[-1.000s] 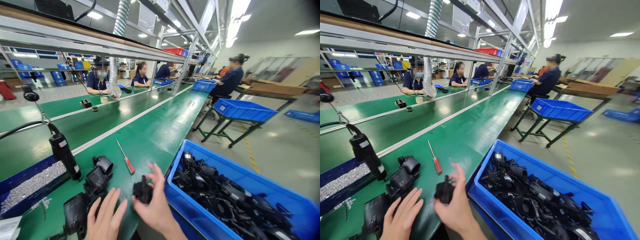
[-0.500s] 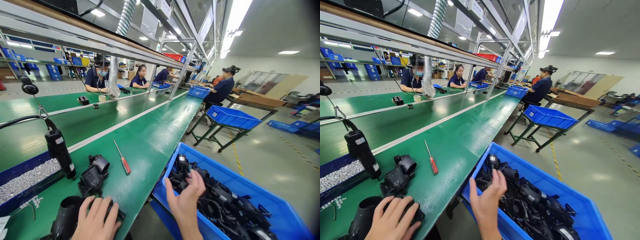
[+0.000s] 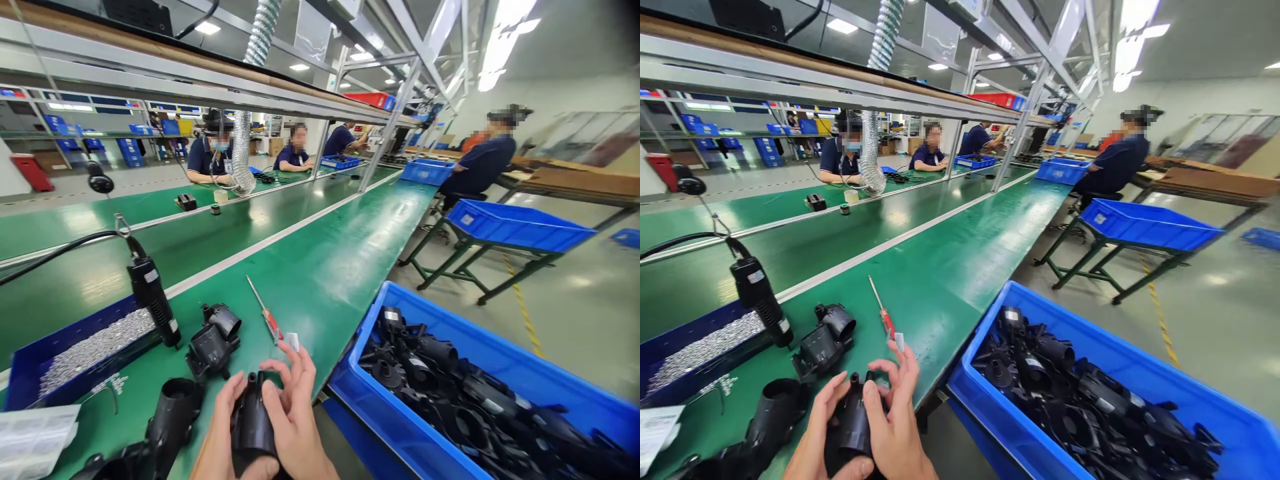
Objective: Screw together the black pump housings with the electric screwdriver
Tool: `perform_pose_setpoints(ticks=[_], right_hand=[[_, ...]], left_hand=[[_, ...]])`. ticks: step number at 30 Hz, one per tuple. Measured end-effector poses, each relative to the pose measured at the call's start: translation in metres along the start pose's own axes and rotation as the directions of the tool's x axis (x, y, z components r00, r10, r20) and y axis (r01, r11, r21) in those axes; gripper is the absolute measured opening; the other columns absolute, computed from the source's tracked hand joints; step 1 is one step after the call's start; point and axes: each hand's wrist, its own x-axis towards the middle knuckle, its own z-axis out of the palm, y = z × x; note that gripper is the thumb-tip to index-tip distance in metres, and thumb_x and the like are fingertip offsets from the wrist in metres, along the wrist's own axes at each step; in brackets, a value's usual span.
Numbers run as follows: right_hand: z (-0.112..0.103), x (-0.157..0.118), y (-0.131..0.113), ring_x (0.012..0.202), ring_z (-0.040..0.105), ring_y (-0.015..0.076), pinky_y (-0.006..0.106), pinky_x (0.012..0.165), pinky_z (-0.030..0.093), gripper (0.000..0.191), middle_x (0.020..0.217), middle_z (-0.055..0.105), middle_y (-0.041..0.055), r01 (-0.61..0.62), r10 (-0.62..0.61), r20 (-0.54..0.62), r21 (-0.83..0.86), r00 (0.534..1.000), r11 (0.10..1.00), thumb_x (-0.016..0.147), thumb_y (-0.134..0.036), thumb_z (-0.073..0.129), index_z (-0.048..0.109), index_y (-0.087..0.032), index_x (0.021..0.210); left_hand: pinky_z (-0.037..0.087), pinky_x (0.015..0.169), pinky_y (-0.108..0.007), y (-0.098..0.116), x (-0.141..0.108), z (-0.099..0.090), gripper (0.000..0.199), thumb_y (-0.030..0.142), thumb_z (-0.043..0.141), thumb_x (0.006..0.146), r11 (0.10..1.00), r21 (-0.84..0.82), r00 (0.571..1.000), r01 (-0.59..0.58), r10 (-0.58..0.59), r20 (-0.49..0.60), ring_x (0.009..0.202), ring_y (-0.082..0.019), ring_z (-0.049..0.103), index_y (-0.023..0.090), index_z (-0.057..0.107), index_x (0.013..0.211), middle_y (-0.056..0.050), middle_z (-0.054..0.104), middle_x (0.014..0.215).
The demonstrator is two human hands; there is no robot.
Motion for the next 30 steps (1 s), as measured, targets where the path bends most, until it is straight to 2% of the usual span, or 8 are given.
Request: perform_pose_setpoints(ticks=[3,5,6,8,10,17,26,30], right_hand=[[-0.006,0.005,-0.007,0.128,0.065,0.0254,0.044,0.105,0.061,0.061,0.164,0.045,0.0145,0.04,-0.042,-0.082,-0.019,0.996,0.999,0.114,-0.041,0.064,0.029,-0.041,0.164],[-0.015,0.008,-0.015,0.112,0.067,0.0226,0.04,0.1,0.059,0.065,0.141,0.063,0.0111,-0.009,0.011,-0.096,0.023,0.995,1.0,0.109,-0.042,0.074,0.035,-0.038,0.16],[-0.02,0.009,-0.02,0.1,0.068,0.0211,0.036,0.09,0.059,0.066,0.123,0.069,0.0079,-0.08,0.085,-0.054,0.083,0.995,0.993,0.107,-0.043,0.077,0.036,-0.036,0.159],[-0.028,0.008,-0.03,0.078,0.062,0.0182,0.031,0.072,0.053,0.071,0.096,0.069,0.0013,-0.259,0.244,0.094,0.212,0.965,0.942,0.103,-0.048,0.081,0.039,-0.032,0.158],[-0.03,0.006,-0.039,0.071,0.057,0.0169,0.029,0.067,0.046,0.08,0.086,0.067,-0.0008,-0.376,0.33,0.203,0.263,0.922,0.888,0.098,-0.051,0.086,0.04,-0.029,0.16],[-0.013,-0.002,-0.043,0.066,0.054,0.0156,0.029,0.064,0.036,0.092,0.078,0.07,-0.0029,-0.411,0.391,0.132,0.21,0.911,0.887,0.09,-0.053,0.091,0.039,-0.023,0.16],[-0.01,0.003,-0.055,0.059,0.048,0.0149,0.029,0.062,0.032,0.099,0.076,0.07,-0.0046,-0.435,0.425,0.122,0.08,0.897,0.897,0.085,-0.053,0.092,0.037,-0.025,0.163],[-0.009,0.003,-0.058,0.06,0.048,0.0153,0.029,0.064,0.035,0.1,0.077,0.07,-0.0043,-0.43,0.423,0.108,0.054,0.9,0.901,0.086,-0.051,0.091,0.034,-0.024,0.164]], left_hand=[[0.062,0.11,-0.049,-0.004,0.01,-0.007,0.08,0.027,0.076,0.095,0.997,-0.076,0.998,0.008,-0.012,-0.056,0.132,-0.033,0.072,0.027,0.035,0.164,-0.018,0.068,0.146],[0.061,0.111,-0.045,-0.004,0.015,-0.013,0.076,0.02,0.071,0.096,0.999,-0.023,0.997,-0.028,0.026,-0.075,0.131,-0.029,0.073,0.029,0.037,0.164,-0.015,0.07,0.144],[0.061,0.113,-0.043,-0.003,0.017,-0.015,0.076,0.016,0.069,0.096,0.998,0.017,0.995,-0.058,0.059,-0.075,0.133,-0.028,0.072,0.031,0.04,0.164,-0.013,0.069,0.145],[0.059,0.117,-0.041,-0.001,0.02,-0.019,0.072,0.009,0.066,0.095,0.988,0.078,0.988,-0.133,0.138,-0.066,0.137,-0.027,0.07,0.033,0.048,0.16,-0.01,0.068,0.148],[0.059,0.117,-0.039,0.003,0.022,-0.02,0.067,0.005,0.064,0.093,0.977,0.088,0.977,-0.194,0.2,-0.067,0.137,-0.027,0.069,0.033,0.056,0.153,-0.01,0.068,0.146],[0.06,0.114,-0.039,0.007,0.022,-0.018,0.06,0.005,0.064,0.092,0.98,0.068,0.978,-0.189,0.195,-0.081,0.135,-0.027,0.068,0.03,0.056,0.147,-0.012,0.065,0.142],[0.057,0.118,-0.042,0.008,0.02,-0.02,0.058,0.007,0.058,0.098,0.987,0.065,0.989,-0.144,0.145,-0.013,0.139,-0.026,0.063,0.032,0.049,0.15,-0.012,0.059,0.146],[0.056,0.119,-0.043,0.009,0.02,-0.02,0.059,0.006,0.057,0.098,0.986,0.069,0.988,-0.152,0.153,-0.008,0.141,-0.026,0.063,0.032,0.049,0.15,-0.012,0.059,0.146]])
